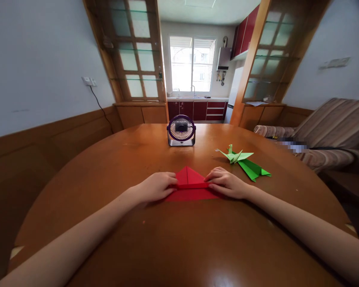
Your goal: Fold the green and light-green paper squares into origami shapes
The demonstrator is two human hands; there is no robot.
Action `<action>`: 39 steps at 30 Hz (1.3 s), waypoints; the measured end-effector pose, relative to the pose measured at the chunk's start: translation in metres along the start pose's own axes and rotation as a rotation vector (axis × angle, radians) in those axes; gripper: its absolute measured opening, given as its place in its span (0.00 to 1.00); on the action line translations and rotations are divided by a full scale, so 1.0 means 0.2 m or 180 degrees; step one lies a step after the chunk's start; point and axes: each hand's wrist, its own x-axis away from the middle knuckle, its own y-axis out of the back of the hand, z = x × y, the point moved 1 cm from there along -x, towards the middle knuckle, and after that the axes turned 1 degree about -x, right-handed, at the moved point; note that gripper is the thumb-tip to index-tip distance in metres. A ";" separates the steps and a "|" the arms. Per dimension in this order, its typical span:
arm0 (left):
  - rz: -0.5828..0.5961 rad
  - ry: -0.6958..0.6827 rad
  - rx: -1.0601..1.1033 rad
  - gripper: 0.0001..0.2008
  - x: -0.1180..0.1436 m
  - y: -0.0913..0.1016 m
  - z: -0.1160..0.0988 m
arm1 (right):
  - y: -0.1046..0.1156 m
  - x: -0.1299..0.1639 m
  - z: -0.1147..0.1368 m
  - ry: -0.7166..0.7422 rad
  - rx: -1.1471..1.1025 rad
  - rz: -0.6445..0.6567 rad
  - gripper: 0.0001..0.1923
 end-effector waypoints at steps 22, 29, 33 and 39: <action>0.0144 0.1594 0.1421 0.23 0.03 -0.03 0.24 | -0.08 -0.04 -0.05 -0.1630 0.0015 -0.0593 0.17; 0.0244 0.1779 0.1234 0.25 0.03 -0.02 0.26 | -0.09 -0.04 -0.04 -0.1565 0.0535 -0.0358 0.15; 0.0171 0.1805 0.0941 0.23 0.04 -0.01 0.27 | -0.09 -0.04 -0.05 -0.1580 0.0685 -0.0260 0.14; -0.0317 0.0937 0.0380 0.20 0.03 -0.02 0.16 | -0.09 -0.05 -0.04 -0.1594 0.0679 -0.0225 0.15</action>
